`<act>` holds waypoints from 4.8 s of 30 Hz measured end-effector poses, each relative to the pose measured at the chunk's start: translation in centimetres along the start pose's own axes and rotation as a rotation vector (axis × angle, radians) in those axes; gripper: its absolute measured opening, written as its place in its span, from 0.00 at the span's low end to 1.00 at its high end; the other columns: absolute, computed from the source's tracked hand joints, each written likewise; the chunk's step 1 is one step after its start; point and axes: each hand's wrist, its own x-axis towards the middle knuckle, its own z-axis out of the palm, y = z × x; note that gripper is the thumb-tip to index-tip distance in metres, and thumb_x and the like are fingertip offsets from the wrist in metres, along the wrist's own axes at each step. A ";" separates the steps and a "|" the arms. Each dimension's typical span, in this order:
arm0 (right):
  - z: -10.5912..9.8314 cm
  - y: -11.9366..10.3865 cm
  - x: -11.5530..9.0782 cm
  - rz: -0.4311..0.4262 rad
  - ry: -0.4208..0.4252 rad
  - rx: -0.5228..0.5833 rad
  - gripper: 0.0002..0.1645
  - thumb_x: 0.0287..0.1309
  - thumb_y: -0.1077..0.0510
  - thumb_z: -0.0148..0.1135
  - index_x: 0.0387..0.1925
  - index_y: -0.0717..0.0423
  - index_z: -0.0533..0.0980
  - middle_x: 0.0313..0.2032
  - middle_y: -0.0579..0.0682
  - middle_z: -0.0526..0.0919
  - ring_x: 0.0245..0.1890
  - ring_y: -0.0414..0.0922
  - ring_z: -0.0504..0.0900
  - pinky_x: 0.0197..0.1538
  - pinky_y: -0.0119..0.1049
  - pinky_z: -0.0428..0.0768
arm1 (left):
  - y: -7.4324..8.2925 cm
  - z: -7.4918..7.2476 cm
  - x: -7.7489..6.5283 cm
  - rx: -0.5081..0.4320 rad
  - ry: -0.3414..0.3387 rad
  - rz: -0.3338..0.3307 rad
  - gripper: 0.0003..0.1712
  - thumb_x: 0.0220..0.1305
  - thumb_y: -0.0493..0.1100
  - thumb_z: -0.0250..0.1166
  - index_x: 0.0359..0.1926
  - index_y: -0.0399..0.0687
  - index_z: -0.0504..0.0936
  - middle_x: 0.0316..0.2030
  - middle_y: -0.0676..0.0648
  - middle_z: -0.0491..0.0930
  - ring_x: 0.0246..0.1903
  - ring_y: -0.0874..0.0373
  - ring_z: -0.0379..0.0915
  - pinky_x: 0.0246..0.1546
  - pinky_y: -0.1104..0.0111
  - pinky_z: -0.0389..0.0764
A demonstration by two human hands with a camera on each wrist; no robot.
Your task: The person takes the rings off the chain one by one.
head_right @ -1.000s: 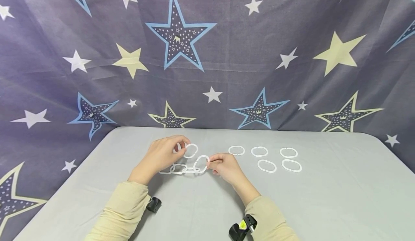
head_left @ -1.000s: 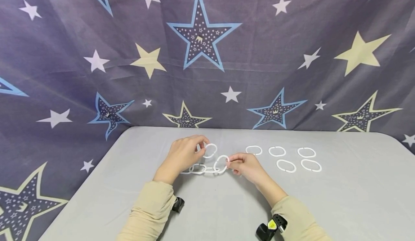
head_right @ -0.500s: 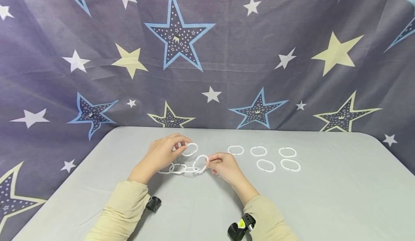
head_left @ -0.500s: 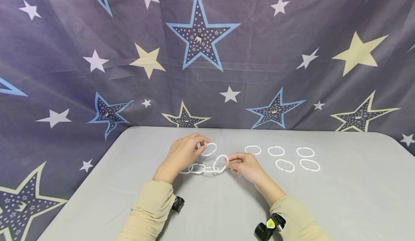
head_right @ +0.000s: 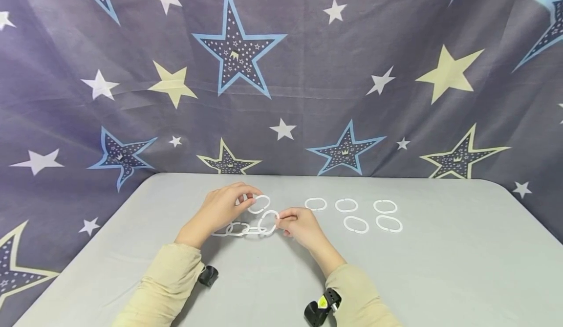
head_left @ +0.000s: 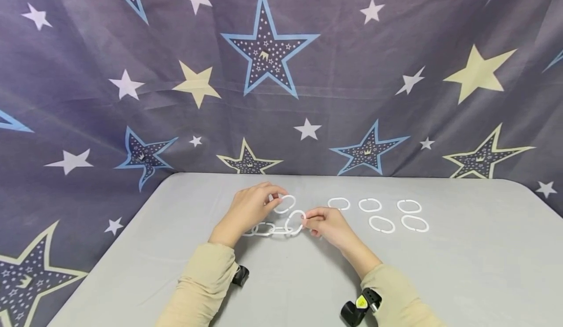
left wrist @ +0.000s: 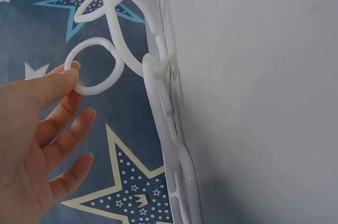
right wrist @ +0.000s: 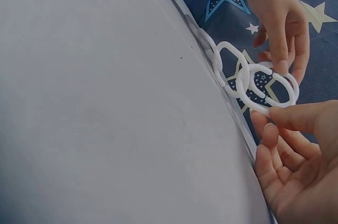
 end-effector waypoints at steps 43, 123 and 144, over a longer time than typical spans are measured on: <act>-0.1 0.1 -0.1 -0.039 -0.031 0.024 0.10 0.56 0.68 0.65 0.38 0.73 0.80 0.26 0.54 0.86 0.19 0.37 0.75 0.26 0.28 0.73 | 0.3 3.0 8.9 -0.112 -0.483 -0.034 0.06 0.63 0.47 0.70 0.41 0.58 0.88 0.33 0.59 0.85 0.33 0.67 0.77 0.41 0.67 0.75; 0.1 0.3 0.0 -0.026 -0.001 0.003 0.09 0.55 0.68 0.66 0.37 0.71 0.80 0.27 0.55 0.85 0.20 0.38 0.75 0.27 0.29 0.74 | 1.0 -2.5 -0.8 -0.061 -0.417 -0.064 0.02 0.62 0.49 0.70 0.36 0.65 0.87 0.31 0.67 0.81 0.24 0.66 0.70 0.30 0.64 0.71; 0.0 0.4 0.0 -0.030 0.002 0.007 0.09 0.55 0.68 0.65 0.38 0.72 0.80 0.26 0.52 0.85 0.20 0.38 0.75 0.27 0.28 0.74 | 1.9 -1.1 -2.0 -0.086 -0.430 -0.090 0.03 0.57 0.50 0.73 0.31 0.64 0.86 0.24 0.65 0.77 0.25 0.66 0.69 0.33 0.63 0.71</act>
